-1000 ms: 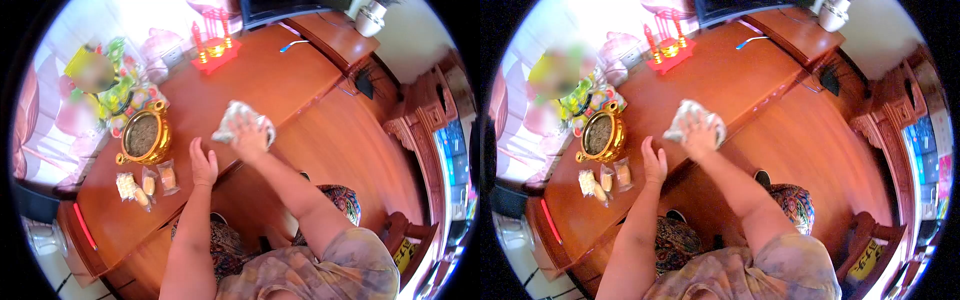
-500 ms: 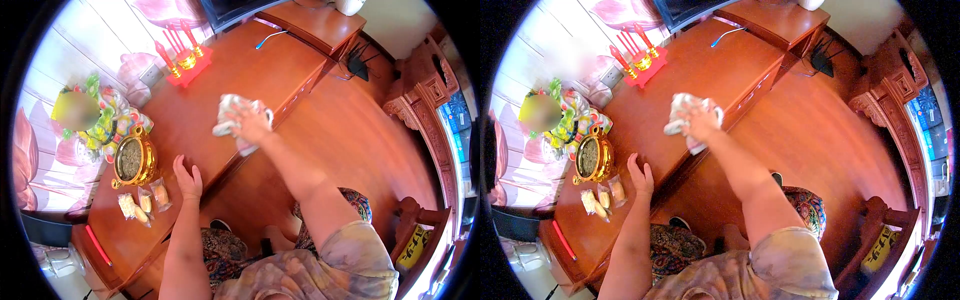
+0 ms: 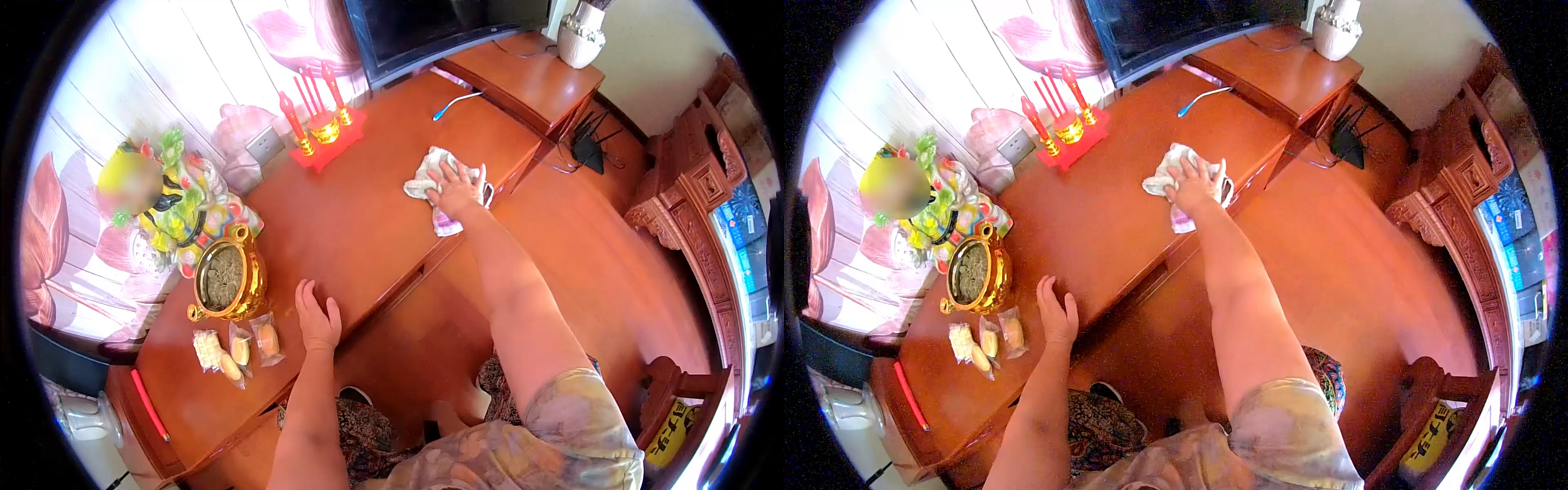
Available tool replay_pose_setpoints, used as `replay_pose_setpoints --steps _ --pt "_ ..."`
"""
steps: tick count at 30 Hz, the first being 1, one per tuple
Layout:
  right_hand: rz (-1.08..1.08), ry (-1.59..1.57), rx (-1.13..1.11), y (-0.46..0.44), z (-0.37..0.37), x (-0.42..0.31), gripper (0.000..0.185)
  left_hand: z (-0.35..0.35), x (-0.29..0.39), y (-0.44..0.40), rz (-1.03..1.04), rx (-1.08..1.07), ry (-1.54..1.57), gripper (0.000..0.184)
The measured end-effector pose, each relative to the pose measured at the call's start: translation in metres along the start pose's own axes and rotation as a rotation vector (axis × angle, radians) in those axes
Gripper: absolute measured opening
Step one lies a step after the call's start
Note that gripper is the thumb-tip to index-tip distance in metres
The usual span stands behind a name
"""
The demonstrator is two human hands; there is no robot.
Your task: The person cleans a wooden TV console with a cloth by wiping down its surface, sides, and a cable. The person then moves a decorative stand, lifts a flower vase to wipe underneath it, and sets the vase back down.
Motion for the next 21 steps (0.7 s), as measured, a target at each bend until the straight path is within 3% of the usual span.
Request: replay_pose_setpoints --steps 3,5,7,9,11,15,16,18,21 --pt "-0.021 0.066 0.016 0.023 -0.013 -0.018 0.053 -0.001 0.002 0.002 0.040 0.032 -0.005 0.044" --pt "-0.091 -0.208 0.513 0.055 -0.037 -0.026 0.053 -0.001 0.001 0.002 0.056 0.043 -0.004 0.043" --pt "-0.124 -0.592 0.682 0.104 -0.037 -0.027 0.034 0.000 0.004 0.002 0.062 0.056 -0.019 0.042" --pt "-0.058 -0.921 0.410 0.149 0.012 -0.033 0.022 0.001 0.004 0.000 0.073 0.067 -0.034 0.042" --pt "-0.069 -0.977 0.147 0.210 0.070 -0.057 0.019 0.003 0.000 0.001 0.080 0.053 -0.036 0.041" --pt "-0.316 -0.599 -0.524 0.352 0.181 -0.119 0.017 0.005 0.002 -0.004 0.099 0.045 -0.026 0.039" --pt "-0.301 -0.607 -0.546 0.382 0.204 -0.123 0.017 0.005 0.001 -0.003 0.119 0.062 -0.042 0.038" --pt "-0.501 -0.494 -0.584 0.428 0.231 -0.139 0.026 0.006 -0.001 -0.002 0.125 0.076 -0.028 0.038" --pt "-0.401 -0.448 -0.623 0.450 0.251 -0.130 0.028 0.008 -0.001 0.000 0.130 0.089 -0.031 0.038"
Point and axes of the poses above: each hand's wrist, its own y-axis away from the middle knuckle, its own z-axis out of the palm, x = y × z, the point moved 9 cm from there along -y, towards the middle knuckle, and after that the axes turned 1 degree about z, right-handed, at the moved point
